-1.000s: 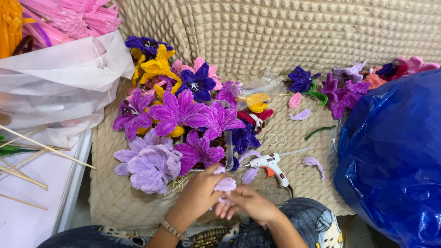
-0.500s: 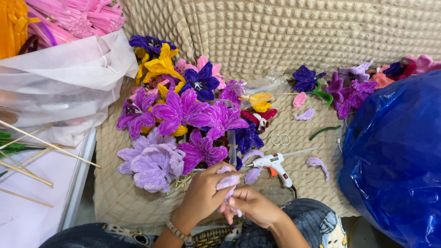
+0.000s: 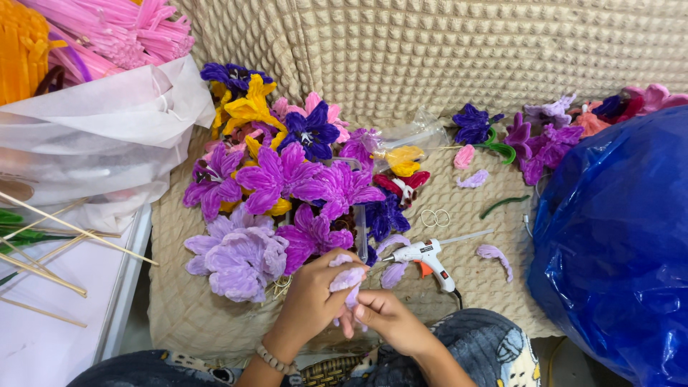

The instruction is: The person assembles artificial flowers by applying hot glue to petals and attaching them together.

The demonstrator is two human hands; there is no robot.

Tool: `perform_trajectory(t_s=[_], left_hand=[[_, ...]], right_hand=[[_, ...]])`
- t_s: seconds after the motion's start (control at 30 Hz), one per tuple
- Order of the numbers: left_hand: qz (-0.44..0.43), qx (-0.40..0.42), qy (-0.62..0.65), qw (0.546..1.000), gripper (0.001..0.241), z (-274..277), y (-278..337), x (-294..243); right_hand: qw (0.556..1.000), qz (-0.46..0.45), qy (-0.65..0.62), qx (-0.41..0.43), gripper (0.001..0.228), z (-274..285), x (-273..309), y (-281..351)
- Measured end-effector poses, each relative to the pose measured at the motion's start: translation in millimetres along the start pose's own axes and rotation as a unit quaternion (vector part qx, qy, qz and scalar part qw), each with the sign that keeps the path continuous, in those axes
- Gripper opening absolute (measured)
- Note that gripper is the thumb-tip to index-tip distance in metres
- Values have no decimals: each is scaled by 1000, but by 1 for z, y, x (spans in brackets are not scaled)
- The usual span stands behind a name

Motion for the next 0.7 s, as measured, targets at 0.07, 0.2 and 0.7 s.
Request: perform_trajectory(t_s=[0.07,0.2,0.7], left_hand=[[-10,2,1,1000,22,-3,2,-1],[-45,-46,-51,997,23,0,0,-12],[74,-105,30,991,37,-16,5,18]], right_hand=[[1000,-13,-25,-12,39,2,-10,1],[991,-8,-123,-45,42,5,-27,0],[967,16,160,-198,44,39,-23,6]])
Point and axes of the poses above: each hand's wrist, its own y-axis away from the middle knuckle, its own z-axis out of the back of the hand, x = y × z, the point moved 6 cm from there along -y, towards the middle knuckle, and after that the axes turned 9 degrees about y, right-handed, at the moved point
